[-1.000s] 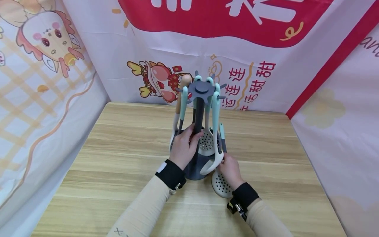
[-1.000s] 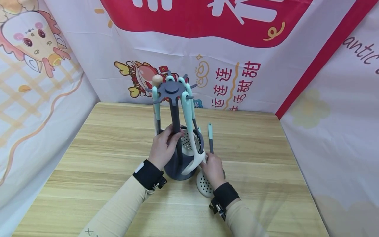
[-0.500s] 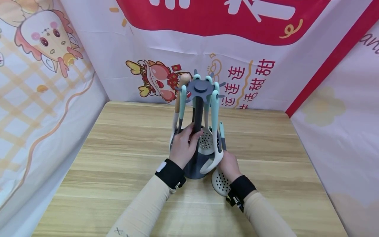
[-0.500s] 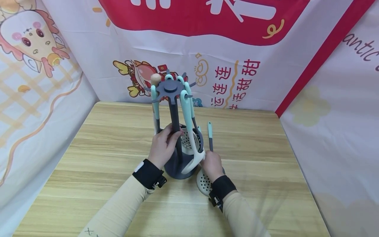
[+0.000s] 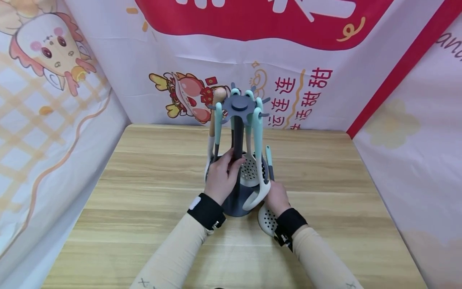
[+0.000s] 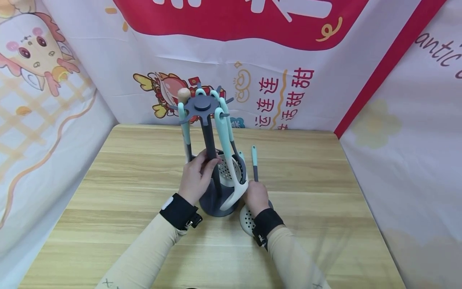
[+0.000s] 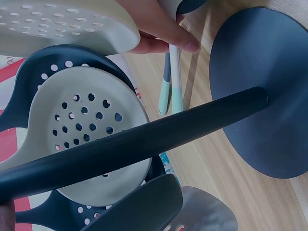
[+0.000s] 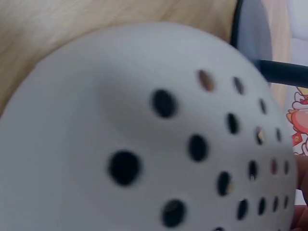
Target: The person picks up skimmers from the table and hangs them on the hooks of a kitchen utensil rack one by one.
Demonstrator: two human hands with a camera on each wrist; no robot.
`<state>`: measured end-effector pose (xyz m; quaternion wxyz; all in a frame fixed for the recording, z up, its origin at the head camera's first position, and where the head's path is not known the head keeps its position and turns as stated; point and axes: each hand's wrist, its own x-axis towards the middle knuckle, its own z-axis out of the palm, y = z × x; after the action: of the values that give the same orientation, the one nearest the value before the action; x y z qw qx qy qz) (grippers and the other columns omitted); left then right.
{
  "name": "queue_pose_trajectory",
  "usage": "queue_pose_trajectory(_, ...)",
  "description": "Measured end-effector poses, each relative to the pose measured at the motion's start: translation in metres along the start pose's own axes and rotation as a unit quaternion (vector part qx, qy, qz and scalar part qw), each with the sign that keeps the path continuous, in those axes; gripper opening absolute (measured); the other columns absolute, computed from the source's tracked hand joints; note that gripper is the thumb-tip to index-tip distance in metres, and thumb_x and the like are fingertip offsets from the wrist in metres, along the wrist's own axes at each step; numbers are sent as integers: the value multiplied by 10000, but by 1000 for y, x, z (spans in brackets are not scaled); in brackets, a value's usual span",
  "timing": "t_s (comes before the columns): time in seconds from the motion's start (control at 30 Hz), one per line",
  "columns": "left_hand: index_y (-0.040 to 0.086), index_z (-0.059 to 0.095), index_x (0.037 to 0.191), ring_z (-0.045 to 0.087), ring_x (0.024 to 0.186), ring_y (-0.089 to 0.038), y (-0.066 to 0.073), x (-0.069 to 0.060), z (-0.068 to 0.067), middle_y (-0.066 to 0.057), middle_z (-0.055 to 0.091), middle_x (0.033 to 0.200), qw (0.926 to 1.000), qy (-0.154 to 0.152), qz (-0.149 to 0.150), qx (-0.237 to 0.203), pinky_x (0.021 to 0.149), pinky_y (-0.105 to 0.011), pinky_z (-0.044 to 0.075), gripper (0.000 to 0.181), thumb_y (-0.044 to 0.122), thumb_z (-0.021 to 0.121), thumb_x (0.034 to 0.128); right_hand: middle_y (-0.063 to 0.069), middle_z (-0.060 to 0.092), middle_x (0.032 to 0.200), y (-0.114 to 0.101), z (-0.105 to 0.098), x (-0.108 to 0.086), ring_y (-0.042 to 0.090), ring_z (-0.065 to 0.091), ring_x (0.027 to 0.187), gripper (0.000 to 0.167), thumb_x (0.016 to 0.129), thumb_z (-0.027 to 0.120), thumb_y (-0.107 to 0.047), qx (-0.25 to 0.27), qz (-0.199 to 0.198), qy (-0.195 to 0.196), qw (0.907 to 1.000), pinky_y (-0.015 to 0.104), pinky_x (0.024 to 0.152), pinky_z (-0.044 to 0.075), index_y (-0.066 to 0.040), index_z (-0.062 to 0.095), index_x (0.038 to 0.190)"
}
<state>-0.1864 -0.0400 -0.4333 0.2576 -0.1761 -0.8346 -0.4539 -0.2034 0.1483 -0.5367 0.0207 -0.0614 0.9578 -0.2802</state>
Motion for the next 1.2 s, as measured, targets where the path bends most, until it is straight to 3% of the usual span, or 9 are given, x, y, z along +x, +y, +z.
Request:
queue_pose_trajectory(0.37,-7,630,1151,720,834,-245,0,1,0,-121,741,988,9997,174,142,23,710,-372,580,244,185,578,1010,112,672,738,10,13,4,272,635,665,198,887,632,-82,-799,-157,535,9952,413,584,517,-89,596,692)
queue_pose_trajectory(0.6,-2,631,1163,723,871,-250,3,2,-1,-123,742,1015,10000,54,-55,-23,744,-383,584,235,168,580,1008,103,677,732,12,16,5,261,639,656,220,880,651,-94,-845,-214,729,9935,401,572,514,-107,585,670)
queue_pose_trajectory(0.77,-8,625,1168,717,875,-247,2,1,0,-123,741,1001,9999,91,-38,-27,748,-385,580,239,163,581,1008,83,669,710,16,18,5,243,627,640,251,888,637,-97,-853,-142,811,9929,390,562,499,-125,570,648)
queue_pose_trajectory(0.93,-14,607,1190,689,836,-240,0,-1,4,-114,732,962,9999,124,-20,63,718,-383,555,254,165,573,1013,76,663,707,16,17,4,240,623,646,271,937,579,-127,-661,162,764,9948,390,571,492,-117,591,667)
queue_pose_trajectory(1.1,-21,594,1207,683,829,-249,0,-3,5,-108,729,950,9999,117,1,62,709,-391,544,257,143,569,1011,73,673,772,19,17,1,236,629,717,261,974,556,-211,-2,591,747,9955,388,655,486,-116,651,751)
queue_pose_trajectory(1.2,-27,590,1217,683,836,-261,0,-4,5,-113,729,955,9999,98,-13,60,712,-399,543,265,139,568,1011,76,683,803,22,17,-1,234,626,737,224,966,570,-231,331,630,918,9932,383,673,474,-107,711,844)
